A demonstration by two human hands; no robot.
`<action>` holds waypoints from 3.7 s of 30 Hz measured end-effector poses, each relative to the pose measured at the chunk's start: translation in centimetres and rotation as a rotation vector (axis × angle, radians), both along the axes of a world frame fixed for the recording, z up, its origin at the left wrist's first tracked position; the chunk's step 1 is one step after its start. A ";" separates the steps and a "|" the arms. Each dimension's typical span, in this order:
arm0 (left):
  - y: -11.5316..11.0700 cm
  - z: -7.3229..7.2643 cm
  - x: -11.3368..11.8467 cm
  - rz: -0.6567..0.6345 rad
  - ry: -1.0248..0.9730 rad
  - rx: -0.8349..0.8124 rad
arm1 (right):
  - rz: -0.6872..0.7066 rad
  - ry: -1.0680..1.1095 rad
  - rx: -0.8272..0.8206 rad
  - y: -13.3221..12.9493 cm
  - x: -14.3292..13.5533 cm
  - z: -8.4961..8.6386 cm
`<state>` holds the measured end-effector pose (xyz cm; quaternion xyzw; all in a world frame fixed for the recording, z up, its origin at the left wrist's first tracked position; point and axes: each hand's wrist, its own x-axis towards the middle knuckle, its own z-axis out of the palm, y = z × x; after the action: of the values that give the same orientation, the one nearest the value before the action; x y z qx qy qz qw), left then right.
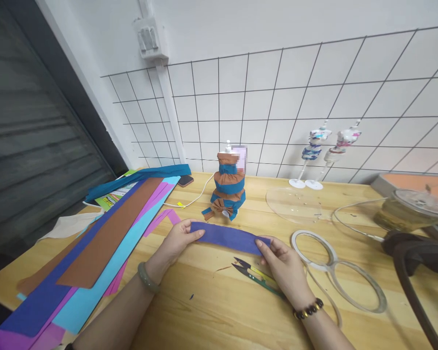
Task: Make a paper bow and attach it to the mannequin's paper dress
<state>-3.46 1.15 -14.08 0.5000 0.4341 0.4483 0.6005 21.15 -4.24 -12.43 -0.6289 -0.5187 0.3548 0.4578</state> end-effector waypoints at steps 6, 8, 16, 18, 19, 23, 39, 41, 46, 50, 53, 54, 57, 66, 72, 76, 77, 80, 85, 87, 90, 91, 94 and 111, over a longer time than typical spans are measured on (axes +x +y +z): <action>0.1 -0.2 -0.1 0.012 -0.006 0.011 | 0.001 -0.002 -0.010 0.1 0.0 -0.1; 0.2 -0.4 -0.2 0.027 0.002 0.019 | 0.007 -0.003 -0.018 0.0 0.0 -0.1; 0.4 -0.9 -0.2 0.069 0.032 0.046 | 0.057 -0.024 -0.023 0.0 0.3 -0.4; 0.4 -0.9 -0.2 0.067 0.034 0.046 | 0.078 -0.023 -0.022 0.0 0.4 -0.5; 0.4 -0.9 -0.2 0.067 0.034 0.046 | 0.087 -0.022 -0.022 0.0 0.4 -0.6; 0.3 -0.9 -0.2 0.061 0.028 0.044 | 0.105 -0.014 -0.018 0.1 0.4 -0.8; 0.2 -0.6 0.0 0.047 0.001 0.025 | 0.081 0.036 -0.049 0.4 1.0 -2.0; 0.2 -0.5 0.1 0.043 0.002 0.023 | 0.070 0.034 -0.053 0.3 1.0 -1.9; -0.1 -0.5 0.1 0.036 0.011 0.021 | 0.052 0.029 -0.047 0.3 1.0 -1.7; -0.1 -0.4 0.2 0.034 0.024 0.016 | 0.043 0.022 -0.033 0.3 1.0 -1.5; -0.2 -0.2 0.3 0.032 0.031 0.009 | 0.039 0.012 -0.022 0.3 1.0 -1.4; -0.3 -0.1 0.3 0.031 0.033 0.008 | 0.039 0.006 -0.019 0.3 1.0 -1.4; -0.3 0.0 0.4 0.029 0.038 0.011 | 0.041 -0.019 -0.010 0.3 1.0 -1.5; -0.3 -0.4 0.3 0.000 0.077 0.064 | 0.022 -0.163 0.142 0.5 1.6 -2.3; -1.0 0.4 1.3 -0.054 0.139 0.152 | 0.202 -0.490 0.466 -0.3 0.3 -2.0; -1.9 1.3 2.4 -0.139 0.163 0.180 | 0.352 -0.557 0.439 -0.5 -0.4 -1.5; -2.0 1.7 2.5 -0.155 0.169 0.184 | 0.371 -0.561 0.424 -0.5 -0.4 -1.4; -1.5 3.5 2.8 -0.141 0.209 0.222 | 0.379 -0.558 0.412 -0.5 -0.1 -0.9; 2.9 9.6 4.0 0.293 0.371 0.552 | 0.364 -0.552 0.413 -0.6 0.1 -0.8; 5.1 12.3 5.2 0.424 0.494 0.720 | 0.367 -0.550 0.420 -0.7 0.1 -0.9; 7.9 15.5 7.2 0.434 0.622 0.873 | 0.374 -0.548 0.433 -0.8 0.1 -0.9; 8.5 16.3 7.9 0.406 0.650 0.920 | 0.374 -0.548 0.436 -0.8 0.2 -0.9; 9.6 17.6 9.1 0.319 0.707 0.959 | 0.365 -0.549 0.440 -0.9 0.3 -0.7; 10.4 17.8 6.7 0.283 0.588 0.806 | 0.369 -0.540 0.428 -1.2 0.3 -0.7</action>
<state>3.24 11.57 3.70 0.7329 0.4406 0.4973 0.1466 21.44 -5.48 -13.10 -0.4860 -0.7872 0.1369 0.3541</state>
